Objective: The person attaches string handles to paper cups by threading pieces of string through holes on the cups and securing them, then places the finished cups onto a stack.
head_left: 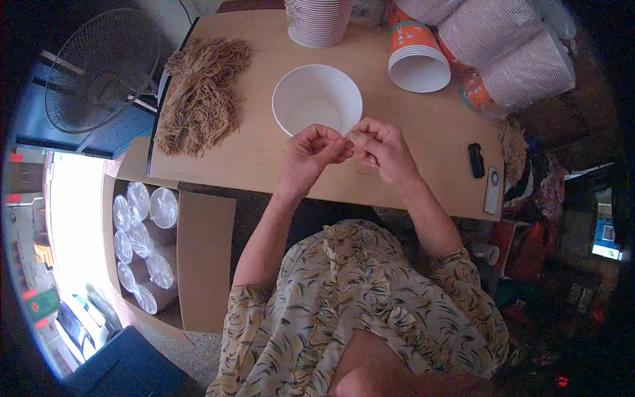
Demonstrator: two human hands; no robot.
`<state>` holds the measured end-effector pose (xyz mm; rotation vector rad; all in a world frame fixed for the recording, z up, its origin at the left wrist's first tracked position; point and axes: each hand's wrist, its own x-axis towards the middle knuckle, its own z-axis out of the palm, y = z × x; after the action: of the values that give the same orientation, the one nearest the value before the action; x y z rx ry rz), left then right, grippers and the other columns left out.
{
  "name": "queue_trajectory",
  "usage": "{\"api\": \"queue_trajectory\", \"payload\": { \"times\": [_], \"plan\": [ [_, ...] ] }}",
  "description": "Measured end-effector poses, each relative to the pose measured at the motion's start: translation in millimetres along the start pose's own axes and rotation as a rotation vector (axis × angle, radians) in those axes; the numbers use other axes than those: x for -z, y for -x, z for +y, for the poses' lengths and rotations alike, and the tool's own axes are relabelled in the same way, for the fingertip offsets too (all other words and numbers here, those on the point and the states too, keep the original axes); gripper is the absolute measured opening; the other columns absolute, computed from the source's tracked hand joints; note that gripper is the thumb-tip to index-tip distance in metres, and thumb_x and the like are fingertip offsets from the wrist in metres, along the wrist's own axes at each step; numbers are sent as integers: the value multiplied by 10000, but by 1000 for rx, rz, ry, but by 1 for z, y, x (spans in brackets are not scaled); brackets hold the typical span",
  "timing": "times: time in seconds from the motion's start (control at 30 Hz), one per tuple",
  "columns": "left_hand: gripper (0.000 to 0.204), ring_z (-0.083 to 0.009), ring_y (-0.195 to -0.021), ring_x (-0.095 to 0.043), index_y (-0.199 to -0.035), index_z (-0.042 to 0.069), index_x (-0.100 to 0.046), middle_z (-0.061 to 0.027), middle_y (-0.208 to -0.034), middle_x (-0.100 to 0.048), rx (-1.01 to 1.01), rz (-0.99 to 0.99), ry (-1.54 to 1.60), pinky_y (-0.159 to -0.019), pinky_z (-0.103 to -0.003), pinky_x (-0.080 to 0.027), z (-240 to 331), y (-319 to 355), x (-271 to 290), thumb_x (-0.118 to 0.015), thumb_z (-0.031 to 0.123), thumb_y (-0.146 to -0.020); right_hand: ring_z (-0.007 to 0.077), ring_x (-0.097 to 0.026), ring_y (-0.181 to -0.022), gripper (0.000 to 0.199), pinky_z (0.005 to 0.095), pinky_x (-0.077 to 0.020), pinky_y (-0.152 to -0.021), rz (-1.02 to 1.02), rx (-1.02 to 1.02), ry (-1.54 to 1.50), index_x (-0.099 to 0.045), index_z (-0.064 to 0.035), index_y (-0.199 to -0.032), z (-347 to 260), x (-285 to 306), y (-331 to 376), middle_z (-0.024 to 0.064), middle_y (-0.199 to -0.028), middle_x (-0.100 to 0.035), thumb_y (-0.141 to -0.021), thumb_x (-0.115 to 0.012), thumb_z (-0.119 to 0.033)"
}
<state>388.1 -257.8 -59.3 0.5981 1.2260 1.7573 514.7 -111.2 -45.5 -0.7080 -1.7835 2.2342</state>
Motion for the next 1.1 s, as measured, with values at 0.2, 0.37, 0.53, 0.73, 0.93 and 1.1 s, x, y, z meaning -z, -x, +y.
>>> {"api": "queue_trajectory", "payload": {
  "times": [0.2, 0.37, 0.53, 0.73, 0.93, 1.1],
  "plan": [
    [136, -187, -883, -716, -1023, 27, -611, -95, -957, -718, 23, -3, -6, -800, -307, -577, 1, 1, 1, -644, 151, -976, 13, -444, -538, 160, 170, -299, -436, 44, 16, -92, -637, -45, -967, -5, -7, 4, -15, -725, -599, -960, -629, -205],
    [139, -183, -873, -710, -1022, 18, -598, -89, -944, -703, 0, -53, 10, -805, -306, -575, 0, -1, 2, -631, 148, -986, 14, -436, -556, 140, 176, -302, -470, 141, 116, -55, -632, -50, -977, -7, -17, 4, -33, -703, -549, -966, -624, -189],
    [103, -160, -853, -700, -1018, 7, -583, -87, -924, -698, -2, -53, 21, -789, -292, -585, -2, -2, 2, -604, 105, -994, 20, -401, -560, 128, 189, -282, -487, 193, 161, 23, -634, -54, -1005, -12, -13, 0, -53, -688, -505, -970, -629, -177],
    [147, -142, -826, -693, -1118, -8, -586, -83, -900, -702, -54, -72, -40, -762, -274, -588, -2, -4, 3, -599, 66, -992, 30, -495, -602, 165, 211, -389, -536, 209, 204, 117, -660, -35, -947, -19, -12, 1, -39, -683, -563, -954, -634, -198],
    [208, -87, -790, -658, -1142, -5, -660, -41, -859, -705, -149, -49, -169, -719, -239, -551, 0, 2, -8, -660, 106, -966, 52, -574, -671, 148, 232, -472, -598, 149, 373, 323, -670, 6, -1008, -30, -13, 9, -11, -748, -634, -930, -663, -120],
    [152, -84, -768, -660, -1056, -3, -703, -36, -835, -706, -208, 8, -308, -704, -238, -545, 2, 9, -10, -686, 99, -945, 35, -537, -667, 116, 234, -453, -590, 49, 254, 600, -659, 3, -922, -48, -2, 30, -28, -752, -621, -923, -667, -113]
  ]
}}
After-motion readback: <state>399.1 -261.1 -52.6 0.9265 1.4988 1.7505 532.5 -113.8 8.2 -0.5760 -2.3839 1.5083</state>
